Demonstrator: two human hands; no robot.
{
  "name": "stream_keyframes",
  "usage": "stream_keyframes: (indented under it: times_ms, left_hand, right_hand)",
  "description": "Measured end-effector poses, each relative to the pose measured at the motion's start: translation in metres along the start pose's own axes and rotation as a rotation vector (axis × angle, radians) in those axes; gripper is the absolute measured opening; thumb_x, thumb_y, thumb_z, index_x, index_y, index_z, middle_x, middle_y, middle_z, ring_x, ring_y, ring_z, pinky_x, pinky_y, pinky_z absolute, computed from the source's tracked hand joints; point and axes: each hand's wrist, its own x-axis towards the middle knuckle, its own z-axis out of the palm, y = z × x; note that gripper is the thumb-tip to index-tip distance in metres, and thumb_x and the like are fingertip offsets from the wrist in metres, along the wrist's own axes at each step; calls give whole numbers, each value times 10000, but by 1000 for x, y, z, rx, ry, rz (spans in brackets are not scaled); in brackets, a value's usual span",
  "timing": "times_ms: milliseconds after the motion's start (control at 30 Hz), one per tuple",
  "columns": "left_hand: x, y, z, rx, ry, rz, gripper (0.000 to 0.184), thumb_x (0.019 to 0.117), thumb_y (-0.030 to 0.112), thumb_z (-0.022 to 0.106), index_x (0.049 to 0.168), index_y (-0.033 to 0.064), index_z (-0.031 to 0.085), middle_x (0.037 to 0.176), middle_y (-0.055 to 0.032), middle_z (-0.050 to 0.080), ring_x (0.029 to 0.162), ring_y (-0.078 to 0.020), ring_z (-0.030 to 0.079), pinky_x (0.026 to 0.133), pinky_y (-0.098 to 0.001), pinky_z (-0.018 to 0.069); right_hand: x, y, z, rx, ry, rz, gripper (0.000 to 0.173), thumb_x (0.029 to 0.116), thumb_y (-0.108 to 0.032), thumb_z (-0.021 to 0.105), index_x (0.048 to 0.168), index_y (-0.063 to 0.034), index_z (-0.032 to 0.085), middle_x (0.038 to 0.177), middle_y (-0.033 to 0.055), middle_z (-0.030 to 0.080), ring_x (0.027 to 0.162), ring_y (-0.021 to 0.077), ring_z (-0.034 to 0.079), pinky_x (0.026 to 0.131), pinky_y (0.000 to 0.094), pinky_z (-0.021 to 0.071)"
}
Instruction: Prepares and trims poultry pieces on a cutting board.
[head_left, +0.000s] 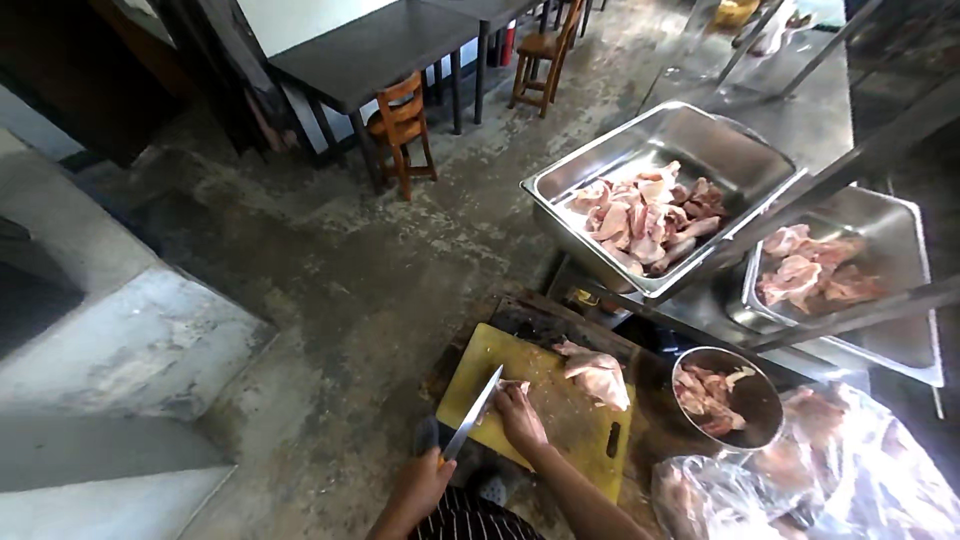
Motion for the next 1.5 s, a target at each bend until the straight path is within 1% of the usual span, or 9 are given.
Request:
stream_keyframes:
  times_ms: [300, 600, 800, 933, 1033, 1133, 1267, 1400, 1500]
  left_hand:
    - [36, 29, 0, 161, -37, 79, 459, 1070, 443, 486, 1256, 43, 615, 1104, -192, 691, 1051, -337, 689, 924, -555, 551]
    - [56, 48, 3, 306, 16, -28, 476, 1081, 424, 459, 1330, 48, 609, 1241, -188, 684, 1173, -336, 673, 998, -559, 537]
    - [64, 45, 20, 299, 90, -61, 476, 1073, 426, 447, 1304, 49, 623, 1199, -180, 705, 1137, -336, 693, 960, -559, 562]
    - [65, 41, 24, 292, 100, -56, 485, 1074, 445, 438, 1259, 50, 651, 1184, -166, 711, 1134, -316, 695, 963, -546, 561]
    - [65, 40, 25, 274, 94, -33, 476, 1074, 433, 437, 1250, 46, 651, 1178, -163, 707, 1128, -307, 694, 965, -531, 562]
    - [61, 46, 26, 266, 67, -43, 491, 1084, 434, 428, 1289, 36, 633, 1205, -180, 704, 1152, -328, 687, 981, -551, 548]
    - [56, 48, 28, 263, 58, -39, 495, 1088, 435, 425, 1348, 51, 600, 1179, -194, 708, 1118, -347, 700, 957, -560, 560]
    - [62, 39, 32, 238, 72, -19, 477, 1080, 430, 434, 1295, 52, 629, 1138, -179, 712, 1079, -327, 705, 935, -546, 568]
    - [62, 37, 30, 240, 75, -35, 471, 1084, 432, 421, 1281, 60, 633, 1134, -165, 712, 1077, -312, 703, 930, -539, 566]
  right_hand:
    - [-34, 4, 5, 213, 228, 210, 291, 1012, -198, 602, 1274, -106, 688, 1390, 181, 589, 1224, 305, 638, 1001, 437, 568]
    - [-7, 0, -16, 170, -64, 302, 265, 946, -196, 643, 1201, -166, 707, 1220, 116, 704, 1119, 329, 682, 928, 574, 558]
    - [-28, 6, -11, 187, 20, 236, 252, 1023, -223, 547, 1180, -133, 721, 1176, 112, 724, 1056, 312, 710, 911, 538, 572]
    - [-58, 13, -6, 163, 95, 205, 407, 1019, -133, 532, 1409, -195, 629, 1226, 126, 713, 1004, 320, 730, 877, 518, 596]
    - [-71, 21, -7, 178, 75, 384, 278, 1029, -183, 536, 1275, -122, 651, 1177, 138, 711, 1038, 332, 715, 889, 529, 586]
    - [-56, 23, -22, 414, -31, 645, 385, 1068, -387, 492, 1227, -94, 684, 1108, 158, 727, 1027, 324, 711, 911, 552, 562]
    - [-21, 18, -11, 1265, -113, 891, 586, 1072, -573, 400, 1146, -33, 616, 831, 113, 642, 642, 213, 604, 590, 384, 526]
    - [4, 9, -10, 1492, -76, 957, 214, 1045, -261, 571, 1086, -52, 585, 715, 52, 568, 534, 147, 551, 503, 311, 509]
    - [9, 12, -9, 1387, -143, 943, 204, 1057, -235, 533, 1026, -39, 580, 681, 45, 550, 512, 142, 544, 505, 306, 514]
